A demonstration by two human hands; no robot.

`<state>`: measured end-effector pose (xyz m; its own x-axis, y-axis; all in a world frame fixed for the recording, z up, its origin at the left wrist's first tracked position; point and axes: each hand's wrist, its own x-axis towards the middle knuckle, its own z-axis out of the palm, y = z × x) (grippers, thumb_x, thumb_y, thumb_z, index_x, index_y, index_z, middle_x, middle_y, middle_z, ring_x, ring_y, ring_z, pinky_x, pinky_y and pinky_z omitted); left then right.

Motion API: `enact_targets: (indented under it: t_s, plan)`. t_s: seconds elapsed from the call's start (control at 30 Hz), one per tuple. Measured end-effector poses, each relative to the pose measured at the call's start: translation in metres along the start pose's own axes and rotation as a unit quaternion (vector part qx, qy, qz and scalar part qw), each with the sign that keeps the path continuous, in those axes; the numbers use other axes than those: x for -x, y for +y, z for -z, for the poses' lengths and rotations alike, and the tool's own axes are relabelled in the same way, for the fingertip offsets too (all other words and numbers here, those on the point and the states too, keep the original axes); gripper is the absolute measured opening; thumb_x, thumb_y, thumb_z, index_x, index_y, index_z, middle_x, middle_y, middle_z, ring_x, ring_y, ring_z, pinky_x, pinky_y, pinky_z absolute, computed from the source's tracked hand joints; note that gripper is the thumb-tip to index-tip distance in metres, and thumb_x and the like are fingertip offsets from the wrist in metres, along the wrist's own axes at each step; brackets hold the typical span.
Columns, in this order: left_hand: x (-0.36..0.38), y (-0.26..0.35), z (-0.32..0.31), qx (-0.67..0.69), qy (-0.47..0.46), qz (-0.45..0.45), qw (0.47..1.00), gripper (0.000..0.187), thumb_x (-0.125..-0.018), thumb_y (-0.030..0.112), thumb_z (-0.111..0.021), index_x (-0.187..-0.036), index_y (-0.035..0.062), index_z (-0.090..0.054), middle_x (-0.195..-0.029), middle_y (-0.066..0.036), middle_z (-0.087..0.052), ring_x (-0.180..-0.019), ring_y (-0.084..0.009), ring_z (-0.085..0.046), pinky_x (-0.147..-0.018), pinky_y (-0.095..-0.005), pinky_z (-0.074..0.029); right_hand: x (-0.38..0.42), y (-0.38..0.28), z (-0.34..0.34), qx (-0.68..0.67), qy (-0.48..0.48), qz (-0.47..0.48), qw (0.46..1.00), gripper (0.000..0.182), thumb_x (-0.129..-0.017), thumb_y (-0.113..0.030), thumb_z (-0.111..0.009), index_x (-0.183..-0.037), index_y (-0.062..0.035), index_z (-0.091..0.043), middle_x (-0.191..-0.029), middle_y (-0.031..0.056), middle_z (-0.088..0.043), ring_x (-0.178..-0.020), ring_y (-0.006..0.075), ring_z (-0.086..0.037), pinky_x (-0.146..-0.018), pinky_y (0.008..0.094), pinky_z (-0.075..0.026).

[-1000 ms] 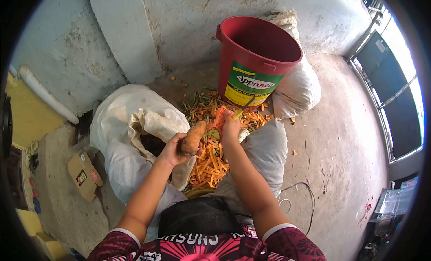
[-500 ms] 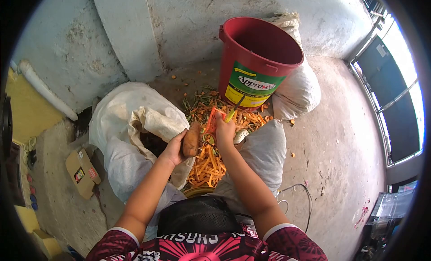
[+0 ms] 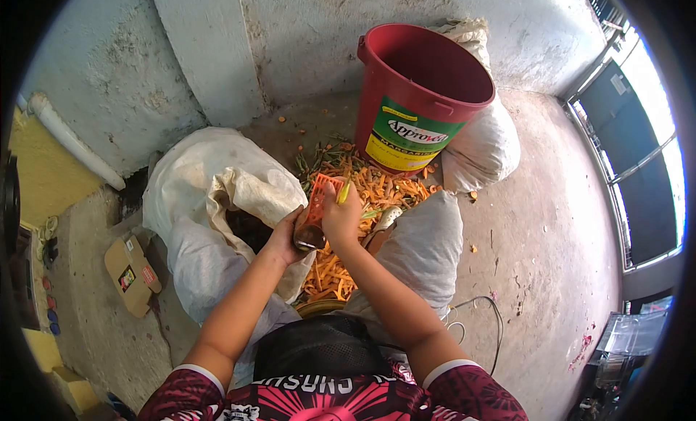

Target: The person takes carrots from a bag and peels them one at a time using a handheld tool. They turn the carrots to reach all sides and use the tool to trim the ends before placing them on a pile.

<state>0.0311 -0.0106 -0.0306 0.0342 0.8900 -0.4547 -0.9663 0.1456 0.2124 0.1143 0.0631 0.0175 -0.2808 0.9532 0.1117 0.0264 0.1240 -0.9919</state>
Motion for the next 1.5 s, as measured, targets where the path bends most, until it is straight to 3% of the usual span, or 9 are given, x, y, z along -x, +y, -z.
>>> enact_targets:
  t_s: [0.33,0.43,0.5,0.7,0.83,0.97,1.27,1.37,1.5]
  plan:
    - [0.011,-0.001,-0.023,0.002,0.018,0.005,1.000,0.030,-0.088,0.028,-0.030,-0.099,0.0073,-0.049,-0.085,-0.007,-0.057,-0.072,-0.0178,-0.057,-0.064,-0.0316,-0.049,0.005,-0.006,-0.008,0.195,0.055,0.102,0.974,0.021,-0.081,-0.016,-0.053,-0.093,0.0004,-0.049,-0.076,0.0183,-0.057,-0.069,0.0333,-0.055,-0.060,0.0359,-0.043]
    - [0.005,0.003,-0.008,-0.015,-0.024,0.029,0.999,0.030,-0.088,0.029,-0.031,-0.097,0.0071,-0.050,-0.082,-0.006,-0.058,-0.069,-0.0166,-0.057,-0.060,-0.0311,-0.049,-0.001,-0.010,-0.007,0.215,0.020,0.016,0.976,0.023,-0.081,-0.019,-0.052,-0.093,0.0005,-0.049,-0.074,0.0196,-0.057,-0.069,0.0358,-0.055,-0.059,0.0382,-0.043]
    - [-0.002,0.006,0.005,0.001,-0.099,0.052,0.994,0.031,-0.088,0.030,-0.031,-0.097,0.0065,-0.050,-0.081,-0.006,-0.058,-0.068,-0.0163,-0.057,-0.060,-0.0313,-0.049,-0.006,-0.006,-0.008,0.219,0.022,0.026,0.975,0.023,-0.081,-0.019,-0.051,-0.092,0.0005,-0.050,-0.072,0.0191,-0.056,-0.066,0.0355,-0.055,-0.059,0.0386,-0.042]
    - [0.018,-0.009,-0.018,-0.129,0.082,0.022,0.988,0.036,-0.088,0.033,-0.032,-0.098,0.0041,-0.050,-0.081,-0.008,-0.058,-0.064,-0.0176,-0.058,-0.056,-0.0288,-0.049,-0.059,0.026,0.009,0.240,0.064,0.000,0.969,0.022,-0.082,-0.020,-0.050,-0.088,0.0013,-0.049,-0.072,0.0197,-0.055,-0.067,0.0333,-0.055,-0.059,0.0398,-0.041]
    - [0.016,0.001,-0.003,-0.183,-0.049,0.072,0.979,0.036,-0.087,0.033,-0.037,-0.101,0.0016,-0.048,-0.086,-0.011,-0.058,-0.070,-0.0183,-0.058,-0.058,-0.0289,-0.050,-0.095,0.071,0.015,0.271,0.114,-0.011,0.956,0.023,-0.084,-0.020,-0.047,-0.085,0.0025,-0.048,-0.073,0.0192,-0.055,-0.069,0.0323,-0.054,-0.062,0.0392,-0.040]
    - [0.015,-0.003,-0.005,-0.156,0.065,-0.001,0.986,0.037,-0.087,0.033,-0.037,-0.105,0.0017,-0.046,-0.085,-0.012,-0.057,-0.068,-0.0193,-0.058,-0.056,-0.0307,-0.050,-0.113,0.077,0.039,0.194,0.162,-0.072,0.965,0.023,-0.084,-0.019,-0.046,-0.087,0.0029,-0.049,-0.072,0.0166,-0.056,-0.066,0.0303,-0.054,-0.061,0.0377,-0.041]
    - [-0.002,0.011,0.007,-0.061,0.050,-0.014,0.997,0.034,-0.087,0.031,-0.036,-0.102,0.0033,-0.048,-0.088,-0.010,-0.056,-0.076,-0.0225,-0.057,-0.068,-0.0363,-0.049,-0.030,-0.001,-0.005,0.010,-0.022,-0.049,0.999,0.017,-0.084,-0.015,-0.047,-0.089,0.0017,-0.049,-0.069,0.0104,-0.055,-0.059,0.0170,-0.052,-0.056,0.0318,-0.042]
    - [0.002,0.008,0.000,-0.038,0.032,-0.019,0.999,0.032,-0.087,0.028,-0.033,-0.102,0.0039,-0.048,-0.090,-0.010,-0.056,-0.079,-0.0217,-0.057,-0.071,-0.0355,-0.048,-0.008,0.001,-0.015,0.041,-0.056,0.057,0.996,0.020,-0.084,-0.016,-0.047,-0.091,0.0018,-0.049,-0.071,0.0135,-0.056,-0.060,0.0229,-0.055,-0.057,0.0329,-0.043]
    - [0.009,0.007,-0.010,-0.021,0.061,-0.017,0.998,0.030,-0.088,0.024,-0.030,-0.102,0.0044,-0.048,-0.091,-0.009,-0.056,-0.080,-0.0204,-0.057,-0.073,-0.0347,-0.047,-0.001,-0.004,-0.018,0.134,-0.053,0.048,0.988,0.022,-0.083,-0.017,-0.049,-0.095,0.0014,-0.049,-0.076,0.0209,-0.057,-0.070,0.0350,-0.056,-0.061,0.0364,-0.044]
